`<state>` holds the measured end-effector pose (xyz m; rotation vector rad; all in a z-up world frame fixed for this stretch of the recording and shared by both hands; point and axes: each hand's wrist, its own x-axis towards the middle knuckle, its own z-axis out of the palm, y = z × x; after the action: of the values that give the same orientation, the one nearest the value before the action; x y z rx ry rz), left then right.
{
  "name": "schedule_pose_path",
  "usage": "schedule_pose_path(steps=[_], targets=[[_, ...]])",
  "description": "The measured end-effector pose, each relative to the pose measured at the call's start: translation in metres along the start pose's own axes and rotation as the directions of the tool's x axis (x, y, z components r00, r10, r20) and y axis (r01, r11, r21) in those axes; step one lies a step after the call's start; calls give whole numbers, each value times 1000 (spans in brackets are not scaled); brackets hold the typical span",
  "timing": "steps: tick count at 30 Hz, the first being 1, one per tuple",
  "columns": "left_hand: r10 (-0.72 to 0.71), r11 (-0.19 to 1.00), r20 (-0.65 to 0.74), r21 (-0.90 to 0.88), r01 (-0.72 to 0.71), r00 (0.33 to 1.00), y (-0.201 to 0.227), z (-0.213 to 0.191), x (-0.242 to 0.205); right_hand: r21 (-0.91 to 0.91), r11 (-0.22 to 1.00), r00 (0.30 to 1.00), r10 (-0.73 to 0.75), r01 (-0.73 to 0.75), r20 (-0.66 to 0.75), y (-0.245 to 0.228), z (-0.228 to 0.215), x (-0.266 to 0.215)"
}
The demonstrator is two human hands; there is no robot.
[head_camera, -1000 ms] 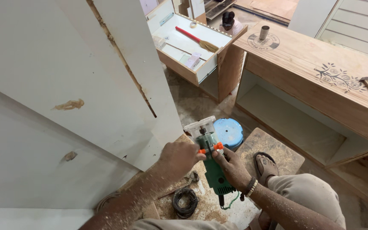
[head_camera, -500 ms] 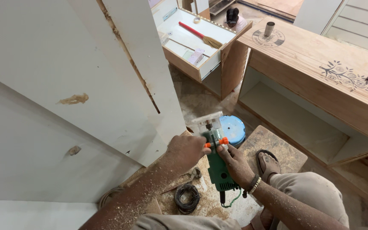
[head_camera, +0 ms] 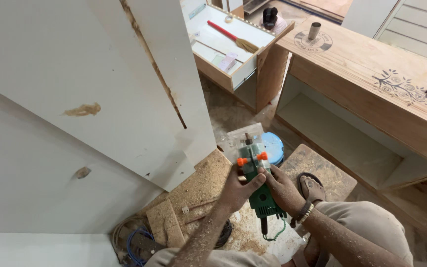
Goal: The person uses a handheld electric router to carve a groove along the vertical edge of a white wooden panel. They guide the tool steadily along the edge, creating a continuous cut while sitting on the floor.
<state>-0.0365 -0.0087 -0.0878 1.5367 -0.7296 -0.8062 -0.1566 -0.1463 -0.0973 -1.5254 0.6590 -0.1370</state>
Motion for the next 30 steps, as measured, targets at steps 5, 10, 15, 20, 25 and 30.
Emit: schedule_pose_path(steps=[5,10,15,20,25,30], targets=[[-154,723,132,-661,203,979,-45,25,2,-228,968,994,-92,103,58,-2,3,-11],[-126,663,144,-724,191,982,-40,12,3,-236,972,984,54,-12,171,-17,0,-7],[-130,652,149,-732,197,980,-33,-8,5,-88,986,905,-91,140,415,-13,-13,-4],[-167,431,191,-868,246,967,-48,-9,12,-24,999,808,35,-26,588,-14,-24,-9],[-386,256,206,-912,319,899,-72,-1,10,53,973,742,-206,225,638,-32,-25,-4],[-330,206,221,-932,298,918,-73,3,13,-146,989,821,59,30,567,-34,-19,-11]])
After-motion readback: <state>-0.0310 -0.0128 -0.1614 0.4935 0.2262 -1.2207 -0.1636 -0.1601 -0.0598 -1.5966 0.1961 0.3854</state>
